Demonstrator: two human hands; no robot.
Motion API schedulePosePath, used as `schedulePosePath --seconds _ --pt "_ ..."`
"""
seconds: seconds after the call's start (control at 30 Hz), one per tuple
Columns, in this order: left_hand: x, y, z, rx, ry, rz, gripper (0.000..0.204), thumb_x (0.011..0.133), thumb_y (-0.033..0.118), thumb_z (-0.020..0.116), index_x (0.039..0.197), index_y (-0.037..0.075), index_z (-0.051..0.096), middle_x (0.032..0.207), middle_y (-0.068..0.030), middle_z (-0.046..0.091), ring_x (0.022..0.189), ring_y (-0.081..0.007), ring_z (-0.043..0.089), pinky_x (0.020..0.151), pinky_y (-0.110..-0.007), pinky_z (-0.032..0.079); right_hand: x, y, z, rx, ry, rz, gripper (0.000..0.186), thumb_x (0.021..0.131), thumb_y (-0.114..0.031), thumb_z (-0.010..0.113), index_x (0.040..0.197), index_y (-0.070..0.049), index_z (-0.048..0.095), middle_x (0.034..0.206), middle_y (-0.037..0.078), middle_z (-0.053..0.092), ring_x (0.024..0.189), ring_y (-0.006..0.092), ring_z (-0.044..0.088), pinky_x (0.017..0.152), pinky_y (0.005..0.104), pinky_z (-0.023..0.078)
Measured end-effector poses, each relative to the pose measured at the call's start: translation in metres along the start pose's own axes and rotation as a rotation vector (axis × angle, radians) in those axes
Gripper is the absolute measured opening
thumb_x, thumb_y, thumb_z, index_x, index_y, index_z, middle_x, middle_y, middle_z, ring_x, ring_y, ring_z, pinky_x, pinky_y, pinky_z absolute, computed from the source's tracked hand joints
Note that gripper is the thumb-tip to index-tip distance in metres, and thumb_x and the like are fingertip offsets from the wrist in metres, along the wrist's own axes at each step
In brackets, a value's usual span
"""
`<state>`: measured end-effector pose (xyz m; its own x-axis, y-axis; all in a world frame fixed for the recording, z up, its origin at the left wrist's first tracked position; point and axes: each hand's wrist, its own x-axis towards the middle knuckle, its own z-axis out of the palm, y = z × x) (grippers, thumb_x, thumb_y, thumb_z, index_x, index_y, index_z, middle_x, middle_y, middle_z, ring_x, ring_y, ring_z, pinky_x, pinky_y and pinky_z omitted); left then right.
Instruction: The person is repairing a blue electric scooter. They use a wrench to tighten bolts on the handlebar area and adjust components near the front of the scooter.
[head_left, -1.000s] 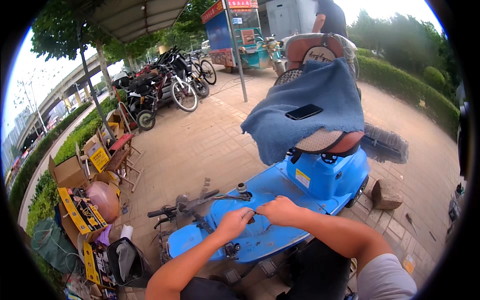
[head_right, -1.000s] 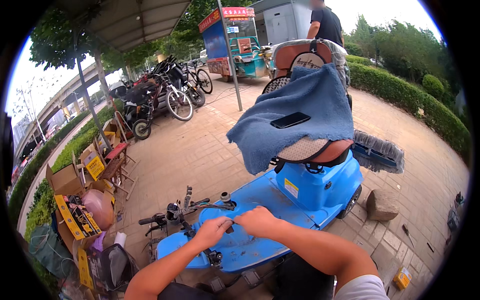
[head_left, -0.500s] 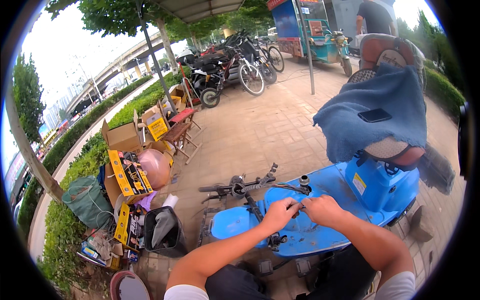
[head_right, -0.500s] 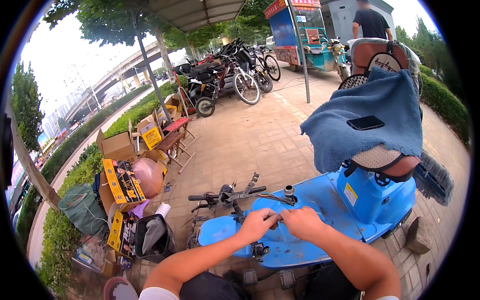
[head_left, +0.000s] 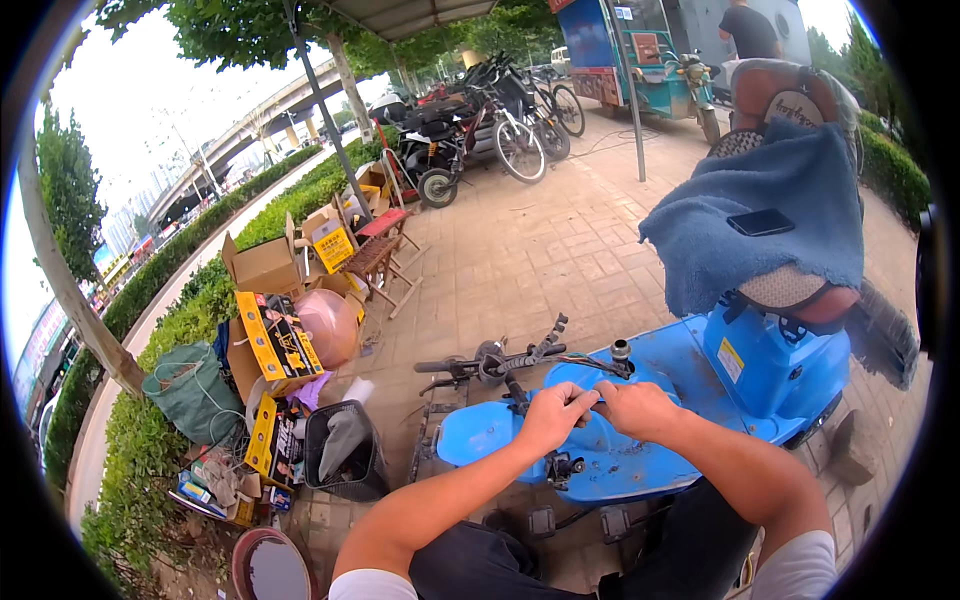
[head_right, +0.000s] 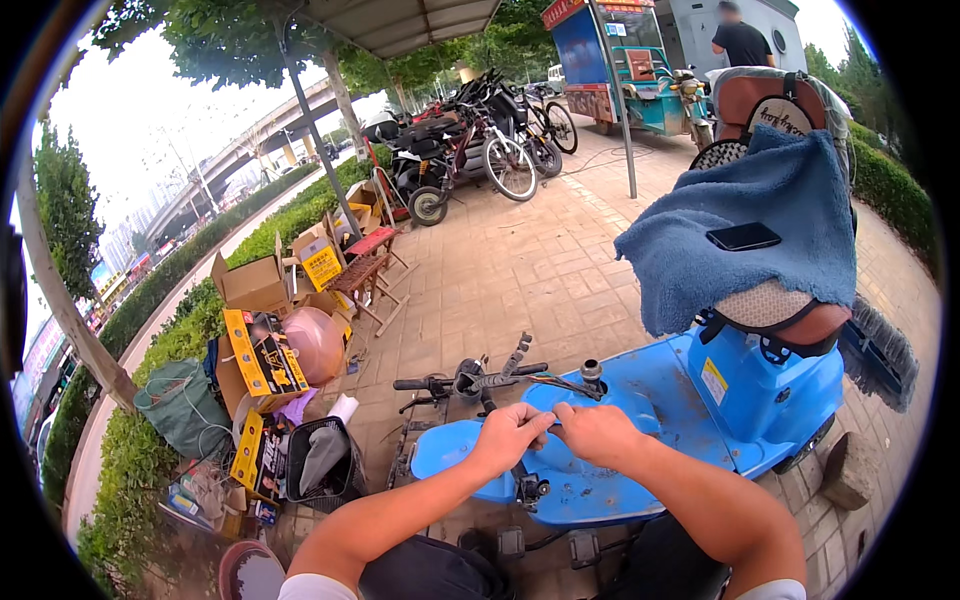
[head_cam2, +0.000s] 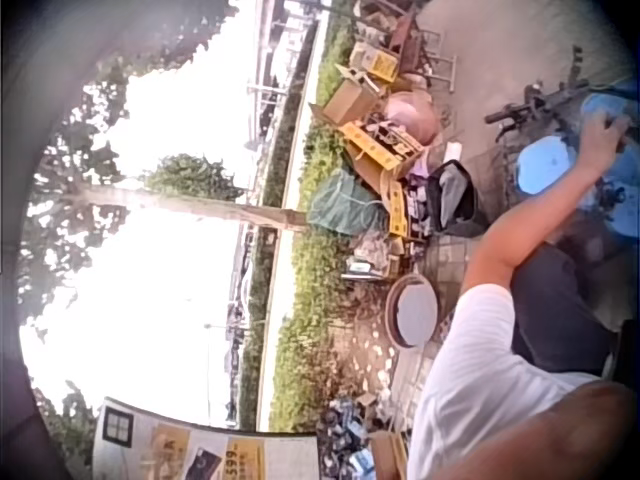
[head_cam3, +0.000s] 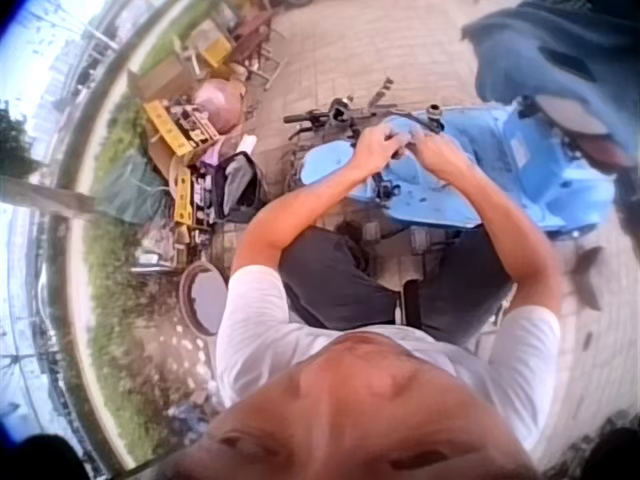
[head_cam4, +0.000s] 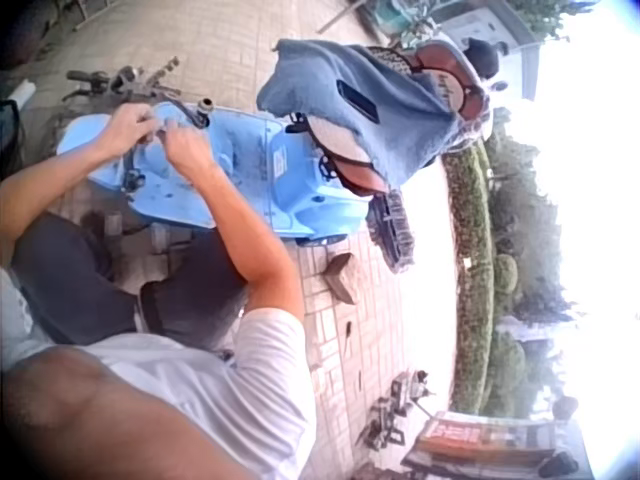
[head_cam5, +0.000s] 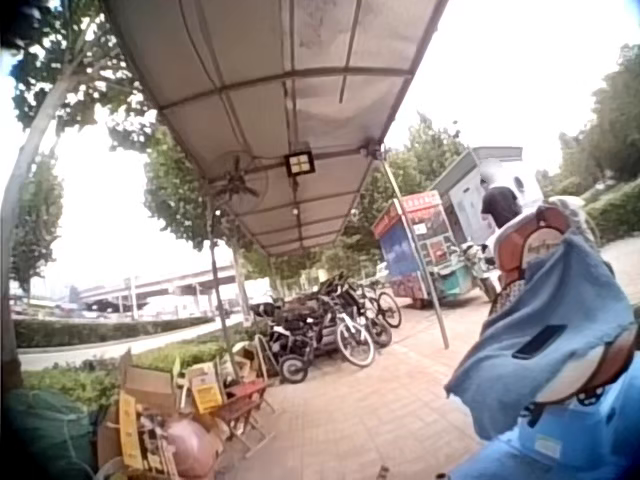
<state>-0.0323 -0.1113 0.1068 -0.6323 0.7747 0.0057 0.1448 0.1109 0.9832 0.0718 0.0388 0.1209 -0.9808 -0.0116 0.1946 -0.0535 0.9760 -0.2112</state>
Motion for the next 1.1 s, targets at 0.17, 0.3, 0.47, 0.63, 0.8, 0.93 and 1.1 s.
schedulePosePath --seconds 0.17,0.3,0.47,0.63,0.8,0.93,1.1 --pt "0.001 -0.002 0.009 0.014 -0.065 0.000 0.027 0.089 0.026 0.063 0.085 -0.001 0.063 0.072 -0.0037 0.062 0.063 -0.0076 0.055 0.057 -0.025 0.047 -0.009 0.005 -0.002 0.007 -0.009 0.003 0.027 0.089 -0.030 0.053 0.084 -0.004 0.052 0.072 0.016 0.064 0.066 0.0337 0.063 0.057 0.0451 0.048" --pt "0.012 -0.006 0.027 -0.016 -0.121 0.014 0.028 0.089 0.026 0.063 0.086 -0.001 0.062 0.073 -0.0033 0.061 0.064 -0.0076 0.055 0.058 -0.024 0.047 -0.027 0.021 0.005 -0.133 0.144 -0.049 0.030 0.088 -0.030 0.055 0.073 -0.005 0.055 0.069 0.013 0.063 0.067 0.0294 0.063 0.063 0.0405 0.048" --pt "0.020 0.001 0.047 -0.048 -0.204 0.054 0.027 0.089 0.026 0.062 0.086 -0.001 0.062 0.072 -0.0042 0.061 0.064 -0.0083 0.054 0.058 -0.025 0.046 -0.048 0.028 0.002 -0.184 0.115 0.048 0.027 0.086 -0.028 0.057 0.072 -0.005 0.054 0.062 0.013 0.062 0.059 0.0302 0.062 0.058 0.0421 0.048" --pt "0.023 -0.006 0.059 0.037 -0.197 0.076 0.026 0.089 0.025 0.061 0.091 -0.001 0.064 0.076 -0.0047 0.064 0.065 -0.0095 0.056 0.060 -0.026 0.047 -0.057 0.035 0.003 -0.215 0.184 0.028 0.026 0.085 -0.026 0.056 0.071 -0.005 0.054 0.057 0.013 0.060 0.051 0.0295 0.060 0.052 0.0420 0.047" --pt "0.019 -0.005 0.045 0.082 -0.185 0.067 0.026 0.089 0.024 0.061 0.090 -0.002 0.063 0.077 -0.0065 0.064 0.067 -0.0098 0.058 0.060 -0.026 0.048 -0.049 0.026 0.013 -0.247 0.134 0.015 0.025 0.087 -0.025 0.052 0.072 -0.005 0.054 0.056 0.013 0.060 0.051 0.0290 0.060 0.050 0.0408 0.047" --pt "0.008 -0.010 0.035 0.095 -0.167 0.026 0.026 0.090 0.023 0.061 0.088 -0.002 0.062 0.077 -0.0061 0.064 0.067 -0.0100 0.057 0.060 -0.025 0.048 -0.044 0.014 0.014 -0.208 0.097 -0.004 0.026 0.089 -0.025 0.051 0.072 -0.005 0.054 0.056 0.013 0.060 0.051 0.0288 0.060 0.051 0.0408 0.046" --pt "0.005 -0.008 0.036 0.010 -0.131 0.075 0.024 0.089 0.022 0.061 0.091 -0.001 0.063 0.073 -0.0047 0.062 0.063 -0.0098 0.056 0.057 -0.026 0.046 -0.045 0.012 0.016 -0.211 0.188 0.009 0.031 0.087 -0.028 0.057 0.067 -0.005 0.051 0.050 0.014 0.055 0.045 0.0309 0.056 0.047 0.0406 0.042"
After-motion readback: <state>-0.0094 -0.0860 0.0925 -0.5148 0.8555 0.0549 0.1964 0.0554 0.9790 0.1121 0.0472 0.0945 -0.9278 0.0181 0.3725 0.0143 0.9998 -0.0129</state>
